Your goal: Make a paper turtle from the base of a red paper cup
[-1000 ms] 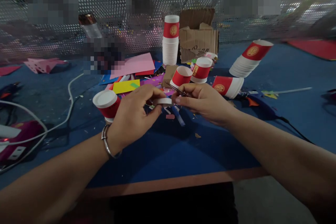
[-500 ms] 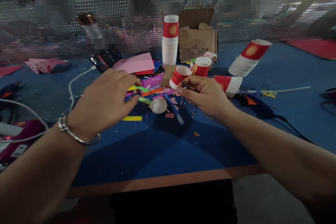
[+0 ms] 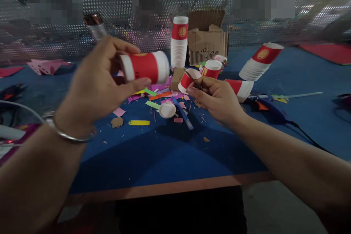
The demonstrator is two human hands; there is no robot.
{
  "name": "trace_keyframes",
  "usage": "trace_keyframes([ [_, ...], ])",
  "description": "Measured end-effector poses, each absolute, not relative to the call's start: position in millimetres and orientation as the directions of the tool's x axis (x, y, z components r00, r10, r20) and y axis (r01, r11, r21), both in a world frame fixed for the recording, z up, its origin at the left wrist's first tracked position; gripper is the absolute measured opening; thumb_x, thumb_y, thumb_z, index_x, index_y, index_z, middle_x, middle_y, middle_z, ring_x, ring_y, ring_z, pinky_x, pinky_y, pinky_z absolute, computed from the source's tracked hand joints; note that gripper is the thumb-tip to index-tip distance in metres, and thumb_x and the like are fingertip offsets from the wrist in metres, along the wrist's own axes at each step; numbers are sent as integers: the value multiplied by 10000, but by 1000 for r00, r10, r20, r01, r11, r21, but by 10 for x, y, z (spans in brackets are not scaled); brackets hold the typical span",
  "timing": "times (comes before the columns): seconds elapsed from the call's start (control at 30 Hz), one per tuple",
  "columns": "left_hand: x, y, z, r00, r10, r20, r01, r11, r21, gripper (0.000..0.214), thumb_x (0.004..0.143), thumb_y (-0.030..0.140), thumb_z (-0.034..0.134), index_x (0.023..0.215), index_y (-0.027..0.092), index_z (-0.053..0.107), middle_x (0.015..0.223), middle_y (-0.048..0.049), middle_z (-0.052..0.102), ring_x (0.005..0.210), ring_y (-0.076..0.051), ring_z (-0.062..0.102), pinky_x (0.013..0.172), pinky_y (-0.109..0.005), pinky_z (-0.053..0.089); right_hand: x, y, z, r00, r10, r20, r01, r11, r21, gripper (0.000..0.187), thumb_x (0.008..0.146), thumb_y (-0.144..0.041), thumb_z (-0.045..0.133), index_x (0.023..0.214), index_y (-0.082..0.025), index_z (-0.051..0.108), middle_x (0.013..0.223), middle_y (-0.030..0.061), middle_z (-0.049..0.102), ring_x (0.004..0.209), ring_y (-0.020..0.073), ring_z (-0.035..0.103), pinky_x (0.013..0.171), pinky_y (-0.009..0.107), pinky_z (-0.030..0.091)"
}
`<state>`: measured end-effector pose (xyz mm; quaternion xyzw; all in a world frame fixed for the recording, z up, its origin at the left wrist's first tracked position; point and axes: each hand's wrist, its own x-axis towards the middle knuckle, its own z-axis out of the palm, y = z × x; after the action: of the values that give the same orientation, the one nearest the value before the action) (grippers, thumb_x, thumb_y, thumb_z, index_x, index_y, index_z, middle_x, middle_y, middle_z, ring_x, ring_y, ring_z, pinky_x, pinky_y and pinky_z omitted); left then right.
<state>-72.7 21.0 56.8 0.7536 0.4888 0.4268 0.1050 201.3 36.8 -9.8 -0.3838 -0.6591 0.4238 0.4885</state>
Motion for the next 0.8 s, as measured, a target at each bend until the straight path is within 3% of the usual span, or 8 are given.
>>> trace_keyframes([
  [0.07, -512, 210, 369, 169, 820, 546, 441, -559, 702, 576, 874, 439, 941, 1305, 182, 660, 1336, -83, 726, 977, -200, 710, 795, -319, 577, 2001, 354, -83, -221, 922, 316, 68, 338, -939, 413, 875, -580, 869, 904, -213, 680, 720, -39, 499, 665, 121, 427, 578, 296, 308],
  [0.13, -338, 223, 162, 146, 839, 524, 293, -542, 787, 554, 865, 444, 947, 1265, 208, 647, 1307, -72, 709, 1009, -208, 710, 797, -308, 594, 2001, 346, -72, -216, 919, 330, 57, 350, -935, 454, 855, -618, 886, 924, -213, 692, 726, -39, 513, 663, 121, 435, 579, 299, 317],
  [0.27, -168, 247, -84, 75, 874, 481, 200, -485, 851, 560, 829, 413, 966, 1254, 223, 654, 1305, -82, 695, 1096, -242, 713, 856, -320, 606, 2023, 349, -71, -233, 905, 357, 70, 382, -922, 515, 841, -674, 888, 855, -219, 648, 717, -40, 503, 645, 118, 417, 573, 304, 309],
  [0.43, -162, 266, -104, 115, 963, 243, -108, -231, 967, 432, 879, 458, 897, 1182, 198, 732, 1164, -80, 774, 974, -224, 737, 800, -330, 642, 2042, 357, -72, -259, 894, 366, 83, 399, -913, 460, 897, -658, 847, 922, -226, 691, 719, -34, 505, 680, 135, 450, 578, 305, 327],
  [0.5, -197, 273, -78, 152, 981, 123, -224, -87, 971, 330, 921, 452, 842, 1077, 169, 775, 1076, -80, 793, 910, -210, 744, 764, -330, 660, 2047, 359, -59, -278, 889, 364, 76, 398, -914, 436, 902, -634, 854, 946, -225, 711, 713, -37, 497, 692, 137, 462, 580, 300, 338],
  [0.6, -264, 270, -29, 269, 962, -36, -265, 110, 958, 276, 891, 387, 880, 976, 134, 811, 986, -82, 811, 861, -196, 767, 791, -318, 687, 2055, 370, -35, -292, 888, 356, 44, 384, -922, 456, 870, -640, 883, 958, -220, 726, 710, -42, 499, 691, 133, 474, 575, 288, 357],
  [0.7, -302, 243, 3, 399, 906, -137, -256, 254, 933, 309, 808, 311, 966, 1015, 121, 838, 1021, -86, 829, 912, -193, 788, 872, -296, 690, 2069, 388, -21, -263, 895, 359, -12, 369, -929, 503, 823, -660, 912, 868, -214, 683, 692, -49, 488, 649, 115, 447, 541, 275, 332],
  [0.8, -298, 212, 10, 408, 900, -154, -279, 284, 917, 340, 794, 262, 975, 1080, 130, 846, 1079, -87, 833, 946, -181, 783, 905, -275, 677, 2083, 395, -18, -239, 908, 343, -30, 346, -938, 498, 804, -625, 941, 858, -208, 674, 647, -71, 452, 574, 91, 367, 497, 270, 263],
])
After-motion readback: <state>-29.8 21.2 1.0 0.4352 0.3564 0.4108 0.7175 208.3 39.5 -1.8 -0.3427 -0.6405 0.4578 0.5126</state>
